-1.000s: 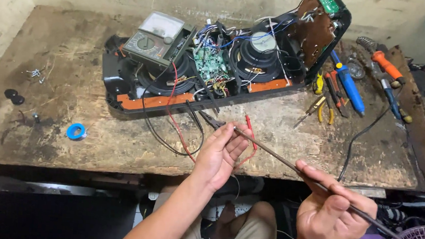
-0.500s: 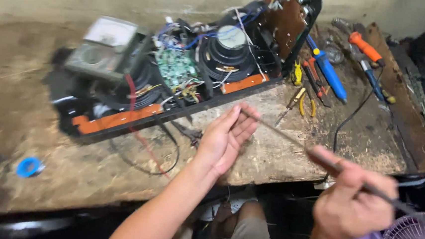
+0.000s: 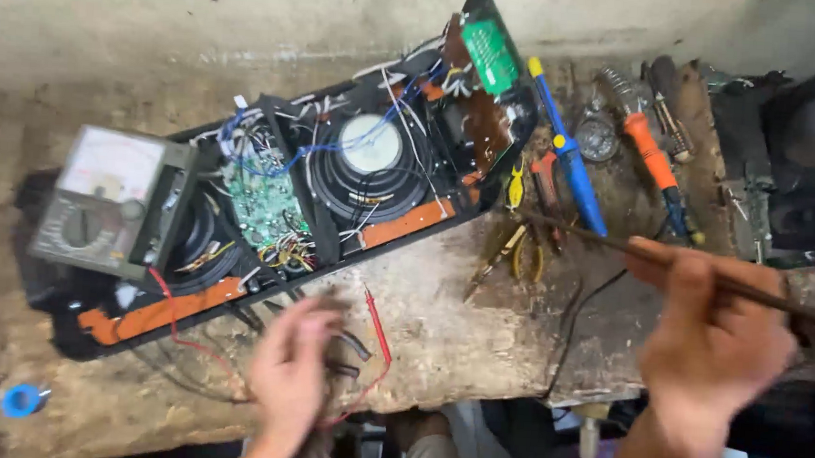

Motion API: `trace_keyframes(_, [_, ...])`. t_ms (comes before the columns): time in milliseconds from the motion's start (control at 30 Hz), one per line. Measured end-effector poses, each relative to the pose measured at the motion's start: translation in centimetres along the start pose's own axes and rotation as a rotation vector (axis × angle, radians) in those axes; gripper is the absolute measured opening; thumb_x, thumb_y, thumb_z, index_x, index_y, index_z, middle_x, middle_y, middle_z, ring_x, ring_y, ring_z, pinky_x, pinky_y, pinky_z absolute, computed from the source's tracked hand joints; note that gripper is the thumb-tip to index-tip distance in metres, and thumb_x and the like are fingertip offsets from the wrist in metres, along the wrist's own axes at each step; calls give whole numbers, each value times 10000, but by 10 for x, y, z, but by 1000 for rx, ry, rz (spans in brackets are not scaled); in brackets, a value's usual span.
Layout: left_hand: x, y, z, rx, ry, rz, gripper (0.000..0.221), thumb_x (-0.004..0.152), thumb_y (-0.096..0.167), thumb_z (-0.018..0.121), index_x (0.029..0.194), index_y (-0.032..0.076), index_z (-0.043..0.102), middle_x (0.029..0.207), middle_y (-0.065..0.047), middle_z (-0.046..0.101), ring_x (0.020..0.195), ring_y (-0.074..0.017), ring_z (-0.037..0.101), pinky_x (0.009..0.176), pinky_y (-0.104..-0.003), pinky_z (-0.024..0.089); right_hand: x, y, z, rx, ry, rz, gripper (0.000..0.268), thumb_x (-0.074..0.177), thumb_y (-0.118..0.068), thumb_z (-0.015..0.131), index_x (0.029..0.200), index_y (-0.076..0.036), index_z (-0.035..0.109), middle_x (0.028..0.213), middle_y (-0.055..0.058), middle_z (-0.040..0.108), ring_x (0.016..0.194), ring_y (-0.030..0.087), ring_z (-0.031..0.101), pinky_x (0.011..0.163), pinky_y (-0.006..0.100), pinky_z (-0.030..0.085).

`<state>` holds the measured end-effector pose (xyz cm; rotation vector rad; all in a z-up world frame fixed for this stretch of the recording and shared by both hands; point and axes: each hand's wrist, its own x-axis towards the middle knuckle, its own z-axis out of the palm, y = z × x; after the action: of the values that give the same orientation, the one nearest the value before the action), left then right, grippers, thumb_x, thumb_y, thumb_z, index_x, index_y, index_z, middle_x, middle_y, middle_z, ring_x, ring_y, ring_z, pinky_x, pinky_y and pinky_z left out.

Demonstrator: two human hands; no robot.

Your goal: Disassembling a portable speaker and testing its internal circuitry using a multimeter and screwdriver.

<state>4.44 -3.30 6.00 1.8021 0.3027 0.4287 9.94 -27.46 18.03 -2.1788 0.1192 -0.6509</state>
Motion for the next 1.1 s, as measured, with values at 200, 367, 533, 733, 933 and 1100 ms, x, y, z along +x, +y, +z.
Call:
trace_keyframes(200, [-21, -96, -103, 791, 422, 139, 281, 940, 118, 356, 856, -132, 453, 831, -276, 416, 804, -435, 391, 729, -474, 290, 20, 8, -2, -128, -210, -33, 240, 903, -183, 441, 925, -7, 603, 869, 98, 587, 742, 155, 560, 635, 227, 399])
trace_keyframes(367, [-21, -108, -116, 948, 361, 123, 374, 958, 199, 244, 815, -89, 435, 795, -242, 395, 730, -400, 375, 683, -460, 282, 24, 20, 9, -354, -324, -39, 285, 892, -289, 392, 946, -131, 624, 864, 38, 596, 696, 179, 561, 547, 291, 394])
trace_keyframes(533, [-16, -97, -116, 880, 385, 182, 337, 952, 159, 254, 785, -77, 428, 771, -234, 407, 710, -402, 377, 700, -462, 293, 26, 6, 25, -412, -402, 127, 293, 883, -336, 364, 973, -167, 585, 675, 1, 573, 394, 125, 417, 377, 275, 315])
trace_keyframes(733, [-15, -100, -117, 883, 380, 88, 356, 950, 189, 245, 777, -58, 433, 766, -205, 388, 713, -368, 362, 654, -442, 286, 32, 11, 40, -387, -336, 2, 306, 904, -313, 363, 936, -141, 614, 834, 4, 594, 611, 180, 549, 526, 287, 389])
trace_keyframes(933, [-15, -115, -126, 808, 419, 216, 306, 944, 202, 291, 781, 0, 453, 699, -122, 406, 649, -328, 453, 663, -422, 369, 32, 21, 57, -291, -304, -194, 99, 916, -135, 472, 882, -87, 551, 773, 57, 626, 684, 275, 592, 585, 335, 459])
trace_keyframes(1100, [-13, -111, -127, 796, 434, 253, 287, 942, 167, 311, 775, -6, 467, 709, -107, 420, 632, -281, 448, 651, -386, 372, 32, 23, 65, -301, -305, -230, 104, 918, -134, 462, 884, -74, 540, 752, 75, 623, 651, 288, 587, 552, 334, 458])
